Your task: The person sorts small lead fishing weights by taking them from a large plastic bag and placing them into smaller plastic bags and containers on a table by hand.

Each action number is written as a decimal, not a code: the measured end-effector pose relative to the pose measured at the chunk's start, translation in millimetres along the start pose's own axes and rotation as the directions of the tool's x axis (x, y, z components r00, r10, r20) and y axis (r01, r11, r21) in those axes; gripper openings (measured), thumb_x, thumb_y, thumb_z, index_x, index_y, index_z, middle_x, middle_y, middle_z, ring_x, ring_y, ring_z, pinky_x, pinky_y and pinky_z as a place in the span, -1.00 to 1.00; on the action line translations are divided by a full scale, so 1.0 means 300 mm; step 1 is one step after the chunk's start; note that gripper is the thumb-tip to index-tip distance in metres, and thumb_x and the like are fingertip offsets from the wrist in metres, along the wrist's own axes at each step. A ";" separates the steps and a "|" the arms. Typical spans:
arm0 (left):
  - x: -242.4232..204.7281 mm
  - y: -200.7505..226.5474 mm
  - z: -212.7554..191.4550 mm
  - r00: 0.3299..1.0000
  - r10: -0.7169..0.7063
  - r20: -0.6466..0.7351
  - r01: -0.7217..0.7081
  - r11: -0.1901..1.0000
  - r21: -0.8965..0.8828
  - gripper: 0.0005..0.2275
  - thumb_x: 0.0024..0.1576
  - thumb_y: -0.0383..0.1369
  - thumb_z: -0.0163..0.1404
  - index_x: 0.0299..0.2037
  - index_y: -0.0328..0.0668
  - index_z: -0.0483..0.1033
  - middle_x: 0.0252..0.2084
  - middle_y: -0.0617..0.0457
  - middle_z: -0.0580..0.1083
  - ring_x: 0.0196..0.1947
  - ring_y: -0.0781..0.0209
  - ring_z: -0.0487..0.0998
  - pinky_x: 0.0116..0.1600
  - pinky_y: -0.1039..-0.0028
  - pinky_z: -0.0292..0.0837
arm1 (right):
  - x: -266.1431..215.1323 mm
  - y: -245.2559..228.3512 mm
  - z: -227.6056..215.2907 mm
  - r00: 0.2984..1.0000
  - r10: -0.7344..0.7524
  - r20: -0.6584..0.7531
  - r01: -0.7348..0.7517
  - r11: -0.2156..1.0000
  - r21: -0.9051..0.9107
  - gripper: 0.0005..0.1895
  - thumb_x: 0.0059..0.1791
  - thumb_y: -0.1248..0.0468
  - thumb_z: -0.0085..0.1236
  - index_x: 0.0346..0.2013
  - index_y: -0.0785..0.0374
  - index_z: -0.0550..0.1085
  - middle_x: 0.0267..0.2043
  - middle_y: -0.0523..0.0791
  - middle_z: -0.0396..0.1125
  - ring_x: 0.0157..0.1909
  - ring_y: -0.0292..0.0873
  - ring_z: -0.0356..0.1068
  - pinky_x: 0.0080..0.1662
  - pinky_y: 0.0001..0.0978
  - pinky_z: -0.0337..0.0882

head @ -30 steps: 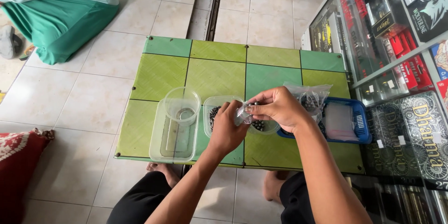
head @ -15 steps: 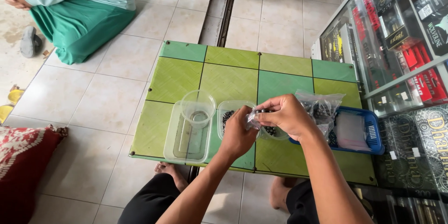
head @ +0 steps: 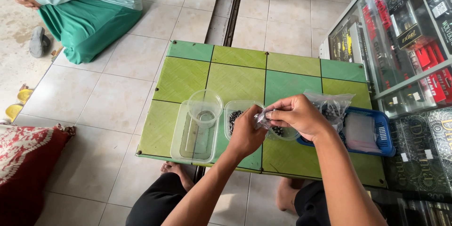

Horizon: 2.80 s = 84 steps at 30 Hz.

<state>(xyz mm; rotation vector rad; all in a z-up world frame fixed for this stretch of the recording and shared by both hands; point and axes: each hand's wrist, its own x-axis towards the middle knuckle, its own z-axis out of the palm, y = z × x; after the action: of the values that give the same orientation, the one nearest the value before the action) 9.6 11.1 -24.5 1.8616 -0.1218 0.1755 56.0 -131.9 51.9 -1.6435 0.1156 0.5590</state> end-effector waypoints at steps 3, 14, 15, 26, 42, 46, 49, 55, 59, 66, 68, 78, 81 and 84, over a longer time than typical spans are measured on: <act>-0.002 0.003 0.009 1.000 0.009 -0.003 -0.009 1.000 0.007 -0.77 -0.16 -0.47 0.00 -0.26 -0.18 0.36 -0.40 -0.25 0.40 -0.35 -0.41 0.44 -0.31 0.06 0.31 | 0.003 0.015 -0.017 1.000 0.014 -0.019 -0.013 0.999 0.034 -0.80 -0.21 0.56 0.13 -0.30 0.61 0.49 -0.40 0.19 0.42 -0.38 0.02 0.47 -0.24 -0.26 0.52; 0.014 0.010 0.044 0.999 0.047 -0.022 -0.045 0.998 0.051 -0.78 -0.16 -0.47 0.02 -0.28 -0.15 0.40 -0.44 -0.18 0.40 -0.39 -0.33 0.46 -0.32 0.17 0.35 | -0.014 0.013 -0.048 1.000 -0.002 -0.008 0.002 0.999 0.047 -0.73 -0.21 0.51 0.26 -0.26 0.59 0.47 -0.38 0.17 0.42 -0.37 0.06 0.48 -0.24 -0.24 0.53; 0.013 0.013 0.044 0.999 0.043 -0.022 -0.043 0.998 0.042 -0.79 -0.16 -0.48 0.01 -0.29 -0.16 0.41 -0.44 -0.18 0.40 -0.40 -0.32 0.46 -0.32 0.18 0.35 | -0.017 0.014 -0.049 1.000 0.000 -0.004 0.000 0.999 0.051 -0.73 -0.21 0.50 0.25 -0.25 0.57 0.47 -0.37 0.16 0.43 -0.36 0.04 0.48 -0.23 -0.25 0.53; 0.007 -0.002 0.021 1.000 -0.005 -0.007 0.005 1.000 -0.010 -0.81 -0.13 -0.47 0.02 -0.29 -0.17 0.40 -0.45 -0.20 0.41 -0.40 -0.31 0.46 -0.31 0.16 0.32 | -0.011 -0.002 -0.014 1.000 -0.012 -0.005 0.013 0.999 0.047 -0.72 -0.22 0.52 0.24 -0.24 0.59 0.48 -0.39 0.17 0.42 -0.38 0.03 0.48 -0.25 -0.29 0.53; -0.008 -0.048 -0.055 0.997 -0.024 -0.076 0.025 1.000 0.002 -0.82 -0.15 -0.48 0.02 -0.33 -0.19 0.40 -0.50 -0.18 0.39 -0.44 -0.29 0.46 -0.33 0.19 0.34 | 0.004 -0.012 0.076 1.000 -0.013 0.019 0.013 1.000 0.010 -0.66 -0.29 0.60 0.25 -0.23 0.60 0.47 -0.40 0.20 0.42 -0.38 0.04 0.48 -0.25 -0.26 0.52; -0.009 -0.043 -0.066 0.998 -0.031 -0.061 0.031 1.000 0.006 -0.80 -0.17 -0.49 0.01 -0.32 -0.22 0.41 -0.48 -0.19 0.41 -0.42 -0.31 0.47 -0.31 0.18 0.35 | 0.004 -0.017 0.091 1.000 -0.003 0.020 0.003 1.000 0.001 -0.72 -0.25 0.53 0.24 -0.27 0.57 0.48 -0.40 0.16 0.43 -0.37 -0.02 0.47 -0.22 -0.28 0.52; -0.008 -0.037 -0.067 0.998 -0.014 -0.066 0.015 1.000 0.014 -0.81 -0.16 -0.50 0.00 -0.31 -0.24 0.41 -0.48 -0.20 0.41 -0.42 -0.33 0.46 -0.32 0.19 0.35 | 0.012 -0.014 0.089 1.000 0.000 0.005 -0.001 1.000 0.029 -0.80 -0.19 0.51 0.16 -0.29 0.57 0.49 -0.40 0.16 0.43 -0.35 -0.02 0.47 -0.20 -0.24 0.51; 0.002 -0.022 -0.051 0.998 0.018 -0.060 -0.016 0.999 0.037 -0.79 -0.17 -0.52 0.03 -0.31 -0.24 0.42 -0.46 -0.21 0.44 -0.41 -0.34 0.48 -0.32 0.17 0.37 | 0.007 -0.004 0.062 1.000 -0.012 -0.007 0.012 1.000 0.006 -0.73 -0.27 0.55 0.25 -0.29 0.57 0.49 -0.41 0.14 0.43 -0.38 -0.03 0.47 -0.22 -0.25 0.52; 0.009 -0.024 -0.025 0.997 0.050 -0.063 -0.047 0.998 0.042 -0.80 -0.15 -0.51 0.02 -0.30 -0.22 0.41 -0.48 -0.19 0.42 -0.44 -0.31 0.47 -0.34 0.21 0.37 | 0.009 0.009 0.038 0.999 -0.031 -0.028 0.031 0.999 -0.009 -0.70 -0.27 0.45 0.35 -0.31 0.54 0.50 -0.43 0.14 0.42 -0.39 -0.02 0.47 -0.23 -0.24 0.53; 0.023 -0.021 0.014 0.998 0.061 -0.033 -0.059 0.996 0.063 -0.79 -0.16 -0.48 0.04 -0.29 -0.20 0.40 -0.47 -0.22 0.39 -0.42 -0.36 0.44 -0.36 0.12 0.32 | -0.045 -0.042 0.013 0.998 -0.032 -0.045 0.032 0.999 -0.013 -0.71 -0.26 0.46 0.33 -0.29 0.56 0.52 -0.42 0.12 0.43 -0.38 -0.07 0.46 -0.23 -0.31 0.52; 0.018 -0.002 0.016 0.998 0.054 -0.029 -0.052 0.997 0.052 -0.80 -0.15 -0.48 0.03 -0.30 -0.19 0.40 -0.48 -0.22 0.39 -0.43 -0.37 0.44 -0.36 0.13 0.32 | -0.052 -0.046 0.008 0.998 -0.019 -0.053 0.019 1.000 0.006 -0.76 -0.22 0.50 0.23 -0.29 0.58 0.50 -0.40 0.14 0.43 -0.36 -0.08 0.45 -0.22 -0.27 0.53; 0.025 0.035 0.036 0.999 0.037 -0.016 -0.037 0.999 0.017 -0.85 -0.12 -0.43 0.04 -0.33 -0.17 0.43 -0.50 -0.24 0.41 -0.46 -0.36 0.43 -0.39 0.18 0.33 | -0.047 -0.036 -0.044 0.999 0.000 -0.043 0.004 0.996 0.091 -0.74 -0.24 0.57 0.00 -0.28 0.64 0.47 -0.34 0.15 0.43 -0.32 -0.12 0.43 -0.17 -0.28 0.52; 0.023 0.048 0.036 1.000 0.007 -0.011 -0.008 1.000 -0.002 -0.86 -0.11 -0.45 0.04 -0.33 -0.18 0.45 -0.50 -0.23 0.42 -0.48 -0.32 0.44 -0.37 0.21 0.33 | -0.053 -0.037 -0.054 1.000 0.002 -0.026 0.001 0.992 0.125 -0.76 -0.20 0.54 0.01 -0.27 0.63 0.48 -0.35 0.15 0.44 -0.32 -0.11 0.43 -0.17 -0.27 0.53; 0.027 0.042 0.043 1.000 -0.012 -0.015 0.012 1.000 -0.002 -0.86 -0.11 -0.43 0.04 -0.33 -0.15 0.46 -0.50 -0.18 0.44 -0.48 -0.24 0.46 -0.36 0.26 0.33 | -0.039 -0.008 -0.065 1.000 -0.027 -0.001 0.027 0.993 0.118 -0.75 -0.22 0.53 0.17 -0.26 0.60 0.48 -0.34 0.14 0.45 -0.31 -0.08 0.46 -0.18 -0.27 0.53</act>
<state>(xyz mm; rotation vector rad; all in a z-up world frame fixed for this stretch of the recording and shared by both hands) 16.0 -5.0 -14.9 1.8581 -0.1006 0.1808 52.2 -153.1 59.9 -1.5276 0.1232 0.5226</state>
